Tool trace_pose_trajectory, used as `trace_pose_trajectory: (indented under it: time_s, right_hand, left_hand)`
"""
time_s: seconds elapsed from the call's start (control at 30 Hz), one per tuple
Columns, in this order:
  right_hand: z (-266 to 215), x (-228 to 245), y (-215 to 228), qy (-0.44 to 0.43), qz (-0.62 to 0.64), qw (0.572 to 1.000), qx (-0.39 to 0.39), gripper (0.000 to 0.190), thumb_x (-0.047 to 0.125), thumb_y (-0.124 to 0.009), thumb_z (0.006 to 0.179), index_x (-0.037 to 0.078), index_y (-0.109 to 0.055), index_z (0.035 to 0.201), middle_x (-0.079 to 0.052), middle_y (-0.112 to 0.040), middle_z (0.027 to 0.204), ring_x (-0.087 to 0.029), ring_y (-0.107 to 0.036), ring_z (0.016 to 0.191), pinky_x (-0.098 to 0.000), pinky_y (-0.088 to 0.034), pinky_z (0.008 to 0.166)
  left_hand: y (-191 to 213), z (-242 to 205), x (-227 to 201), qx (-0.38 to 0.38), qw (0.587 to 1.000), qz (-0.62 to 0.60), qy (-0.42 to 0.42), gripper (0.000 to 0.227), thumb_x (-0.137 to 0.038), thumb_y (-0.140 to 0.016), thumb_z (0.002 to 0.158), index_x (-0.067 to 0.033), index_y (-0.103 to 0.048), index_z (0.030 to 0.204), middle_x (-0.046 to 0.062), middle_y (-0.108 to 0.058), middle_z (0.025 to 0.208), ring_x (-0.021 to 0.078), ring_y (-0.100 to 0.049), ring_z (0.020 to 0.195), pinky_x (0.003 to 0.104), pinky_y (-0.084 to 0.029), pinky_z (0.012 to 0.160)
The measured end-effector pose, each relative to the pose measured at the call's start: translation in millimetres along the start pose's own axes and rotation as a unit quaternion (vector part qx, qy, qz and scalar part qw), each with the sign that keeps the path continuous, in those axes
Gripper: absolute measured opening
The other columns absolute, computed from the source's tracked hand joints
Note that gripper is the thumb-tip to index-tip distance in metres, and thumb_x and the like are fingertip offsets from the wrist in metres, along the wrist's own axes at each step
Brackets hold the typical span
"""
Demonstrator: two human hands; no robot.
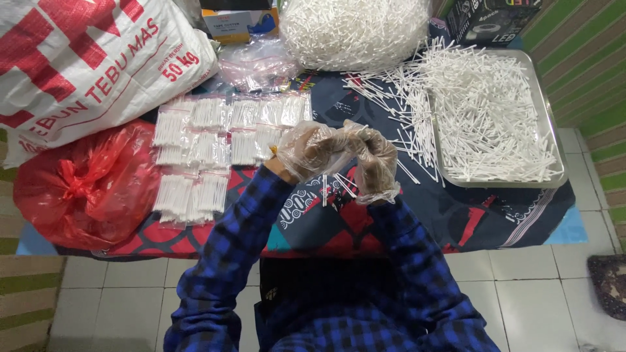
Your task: The person, wearing gloves, gathers cotton swabs from a tray and organizes them into bundles before placing each bundle into a small plastic bag.
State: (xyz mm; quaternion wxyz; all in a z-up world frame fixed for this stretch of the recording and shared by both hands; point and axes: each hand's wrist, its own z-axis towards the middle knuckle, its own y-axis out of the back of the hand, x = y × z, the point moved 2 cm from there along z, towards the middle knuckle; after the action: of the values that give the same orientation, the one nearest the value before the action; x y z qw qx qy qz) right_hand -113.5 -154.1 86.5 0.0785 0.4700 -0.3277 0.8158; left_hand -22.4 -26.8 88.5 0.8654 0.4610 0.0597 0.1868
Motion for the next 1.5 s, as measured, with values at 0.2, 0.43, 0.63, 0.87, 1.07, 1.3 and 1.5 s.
trace_pose_trajectory:
  time_s: [0.2,0.43,0.63,0.87,1.07,1.3,1.5]
  right_hand:
    - [3.5,-2.1,12.8,-0.040,-0.112,0.989,0.091,0.010,0.004,-0.076,0.093,-0.002,-0.073,0.100,-0.022,-0.073,0.098,-0.024,-0.071,0.098,-0.0452,-0.059,0.088]
    - [4.0,-19.2,38.6,0.057,-0.089,0.980,0.169,0.011,0.011,-0.066,0.098,0.009,-0.055,0.101,-0.025,-0.064,0.125,-0.034,-0.063,0.122,-0.0359,-0.058,0.098]
    - [9.7,6.5,33.5,0.206,-0.390,0.887,0.141,0.026,0.015,-0.074,0.095,0.009,-0.077,0.120,-0.014,-0.076,0.109,-0.035,-0.072,0.103,-0.0406,-0.058,0.091]
    - [11.7,9.8,31.2,0.408,-0.487,0.738,0.227,0.022,0.016,-0.081,0.089,0.011,-0.077,0.110,-0.012,-0.075,0.109,-0.030,-0.072,0.104,-0.0470,-0.044,0.109]
    - [1.3,-15.0,65.5,0.347,-0.580,0.718,0.164,0.016,0.027,-0.071,0.098,0.013,-0.073,0.105,-0.010,-0.071,0.096,-0.030,-0.069,0.087,-0.0428,-0.055,0.081]
    - [-40.9,3.0,32.0,0.137,-0.681,0.654,0.299,0.063,0.064,-0.069,0.085,0.001,-0.065,0.088,-0.023,-0.066,0.075,-0.043,-0.069,0.070,-0.0533,-0.057,0.067]
    - [-43.9,-53.0,41.9,0.053,-0.736,0.589,0.330,0.046,0.049,-0.075,0.078,0.008,-0.064,0.094,-0.011,-0.064,0.079,-0.037,-0.071,0.076,-0.0502,-0.057,0.063]
  left_hand:
    - [-93.9,-41.0,-4.8,-0.143,0.874,-0.355,0.300,0.030,-0.019,-0.080,0.092,0.0062,-0.068,0.081,0.004,-0.061,0.064,0.0077,-0.066,0.062,0.010,-0.056,0.063]
    - [2.4,3.2,0.2,-0.021,0.763,-0.571,0.302,0.064,-0.071,-0.038,0.088,-0.0084,-0.046,0.079,-0.002,-0.045,0.069,0.0090,-0.041,0.066,0.026,-0.034,0.063]
    - [6.0,3.9,0.8,0.008,0.825,-0.530,0.196,0.072,-0.084,-0.028,0.087,-0.0142,-0.041,0.074,-0.005,-0.038,0.068,0.0086,-0.032,0.064,0.032,-0.029,0.061]
    - [4.7,5.3,-3.4,-0.023,0.761,-0.576,0.297,0.062,-0.068,-0.039,0.089,-0.0074,-0.048,0.079,-0.002,-0.044,0.072,0.0066,-0.038,0.069,0.027,-0.034,0.066]
    - [6.7,-4.8,3.4,-0.047,0.697,-0.606,0.380,0.054,-0.056,-0.047,0.090,-0.0019,-0.053,0.082,0.001,-0.049,0.075,0.0050,-0.043,0.072,0.024,-0.039,0.071]
    - [13.7,-16.8,13.7,-0.075,0.627,-0.627,0.456,0.047,-0.043,-0.056,0.092,0.0035,-0.059,0.086,0.004,-0.054,0.078,0.0034,-0.048,0.075,0.021,-0.043,0.075]
    - [17.9,-22.1,5.4,-0.104,0.552,-0.640,0.524,0.039,-0.030,-0.065,0.093,0.0089,-0.065,0.090,0.007,-0.059,0.081,0.0018,-0.052,0.079,0.017,-0.047,0.079]
